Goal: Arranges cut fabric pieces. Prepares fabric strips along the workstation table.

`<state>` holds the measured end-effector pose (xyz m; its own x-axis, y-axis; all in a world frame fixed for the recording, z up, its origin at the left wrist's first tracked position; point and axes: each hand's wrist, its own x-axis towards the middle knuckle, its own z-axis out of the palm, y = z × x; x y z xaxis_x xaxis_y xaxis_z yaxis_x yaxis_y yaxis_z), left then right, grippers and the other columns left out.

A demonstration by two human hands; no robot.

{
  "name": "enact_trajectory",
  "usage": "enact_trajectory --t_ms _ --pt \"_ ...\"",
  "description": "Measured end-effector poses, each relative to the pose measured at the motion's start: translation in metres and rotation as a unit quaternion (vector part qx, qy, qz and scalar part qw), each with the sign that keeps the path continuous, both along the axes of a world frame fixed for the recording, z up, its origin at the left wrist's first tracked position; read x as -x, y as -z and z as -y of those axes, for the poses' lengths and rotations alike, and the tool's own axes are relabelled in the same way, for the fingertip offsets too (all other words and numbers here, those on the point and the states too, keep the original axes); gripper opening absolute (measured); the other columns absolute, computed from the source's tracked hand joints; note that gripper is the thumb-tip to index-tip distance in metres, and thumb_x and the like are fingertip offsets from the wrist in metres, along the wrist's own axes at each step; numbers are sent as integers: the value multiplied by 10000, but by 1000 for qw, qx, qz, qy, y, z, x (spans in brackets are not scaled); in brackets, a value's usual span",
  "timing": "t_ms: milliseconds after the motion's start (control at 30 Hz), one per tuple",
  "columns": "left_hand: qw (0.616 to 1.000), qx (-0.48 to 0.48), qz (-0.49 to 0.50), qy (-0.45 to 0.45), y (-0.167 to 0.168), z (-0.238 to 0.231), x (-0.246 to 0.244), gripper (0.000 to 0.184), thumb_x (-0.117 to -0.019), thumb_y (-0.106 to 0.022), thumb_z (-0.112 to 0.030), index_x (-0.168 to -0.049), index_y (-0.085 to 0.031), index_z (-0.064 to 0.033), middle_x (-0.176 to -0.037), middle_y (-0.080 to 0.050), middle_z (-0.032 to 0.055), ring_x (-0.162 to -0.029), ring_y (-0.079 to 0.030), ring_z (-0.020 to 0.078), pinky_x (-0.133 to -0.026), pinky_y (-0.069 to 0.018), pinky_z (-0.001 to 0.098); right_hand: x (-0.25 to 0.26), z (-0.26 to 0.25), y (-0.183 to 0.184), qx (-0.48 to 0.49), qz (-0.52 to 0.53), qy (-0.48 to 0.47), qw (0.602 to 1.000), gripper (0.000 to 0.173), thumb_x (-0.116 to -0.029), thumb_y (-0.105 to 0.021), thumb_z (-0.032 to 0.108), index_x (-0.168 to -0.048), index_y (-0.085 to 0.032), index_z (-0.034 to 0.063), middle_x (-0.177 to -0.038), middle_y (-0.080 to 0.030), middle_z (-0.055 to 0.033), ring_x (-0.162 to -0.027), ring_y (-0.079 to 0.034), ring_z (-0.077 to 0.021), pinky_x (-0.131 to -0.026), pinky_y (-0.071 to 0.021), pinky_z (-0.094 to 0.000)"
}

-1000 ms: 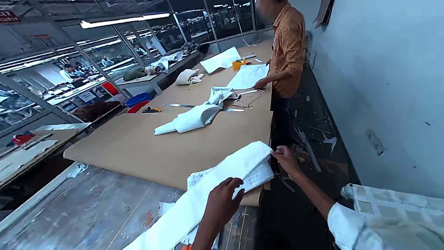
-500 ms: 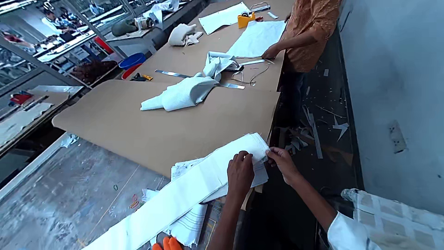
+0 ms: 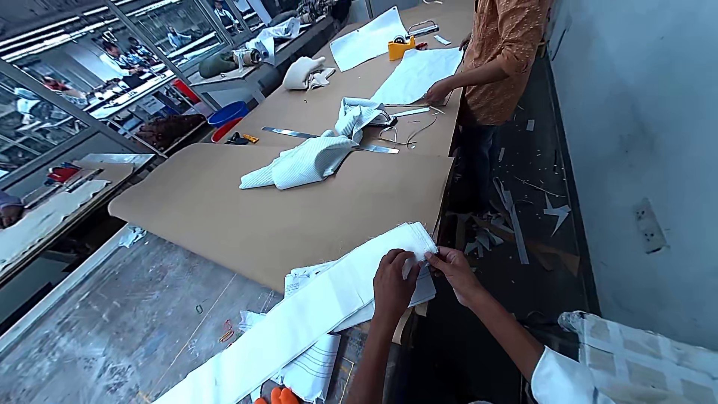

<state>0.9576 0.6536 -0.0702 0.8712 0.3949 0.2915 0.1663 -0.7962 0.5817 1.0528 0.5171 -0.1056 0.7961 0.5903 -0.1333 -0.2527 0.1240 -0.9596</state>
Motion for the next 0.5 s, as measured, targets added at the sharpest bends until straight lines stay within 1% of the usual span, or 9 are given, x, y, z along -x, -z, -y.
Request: enact_trajectory --t_ms 100,167,233,300,333,400,467,500 --pt "997 80 20 -8 5 -3 -1 203 -937 -757 -221 -1073 -757 -70 -1094 -709 93 -890 -684 225 -744 -581 421 -2 -4 0 -14 4 -2 1000 108 -993 -675 167 -1008 -711 66 -839 -687 -30 -676 -593 -90 -621 -497 -222" --pt "991 127 33 -16 8 -4 -1 161 -923 -773 -188 -1043 -764 -82 -1054 -712 72 -834 -682 186 -693 -581 371 -2 -5 0 -12 8 -6 1000 93 -987 -683 155 -1003 -713 68 -848 -694 -30 -690 -602 -88 -633 -503 -225" --pt "984 171 46 -30 8 -6 -2 83 -933 -755 -142 -995 -770 -88 -991 -727 41 -788 -690 147 -686 -597 337 -2 -6 1 -14 15 -8 1000 90 -983 -688 153 -1008 -715 71 -858 -696 -31 -692 -601 -91 -628 -501 -227" --pt "973 221 37 -54 3 -6 -2 70 -949 -742 -146 -971 -759 -81 -934 -736 33 -751 -686 144 -684 -591 343 -3 -6 1 -16 25 -9 1000 94 -988 -681 152 -1019 -715 71 -864 -698 -28 -696 -605 -90 -630 -507 -229" --pt "970 235 31 -59 1 -7 -2 83 -954 -732 -149 -970 -750 -70 -924 -731 39 -754 -685 152 -691 -590 356 -3 -6 0 -16 31 -9 999 91 -992 -673 146 -1027 -715 73 -864 -694 -22 -699 -603 -86 -635 -507 -230" --pt "970 237 31 -51 0 -9 -1 106 -958 -721 -167 -983 -739 -65 -933 -725 46 -770 -689 156 -693 -594 359 -3 -7 1 -21 37 -9 999 89 -993 -667 129 -1040 -719 74 -871 -697 -18 -704 -605 -82 -637 -512 -230" --pt "975 219 44 -24 3 -10 -1 149 -946 -732 -203 -1031 -742 -82 -981 -716 40 -794 -680 155 -668 -579 345 -4 -8 1 -28 39 -8 999 99 -991 -667 113 -1055 -724 64 -893 -712 -30 -721 -628 -89 -653 -534 -233" --pt "978 202 46 -12 4 -10 -2 171 -938 -742 -217 -1045 -745 -84 -1002 -710 42 -816 -678 159 -674 -577 346 -4 -9 1 -29 41 -7 999 95 -988 -669 106 -1048 -727 60 -899 -717 -34 -727 -638 -93 -662 -541 -235"
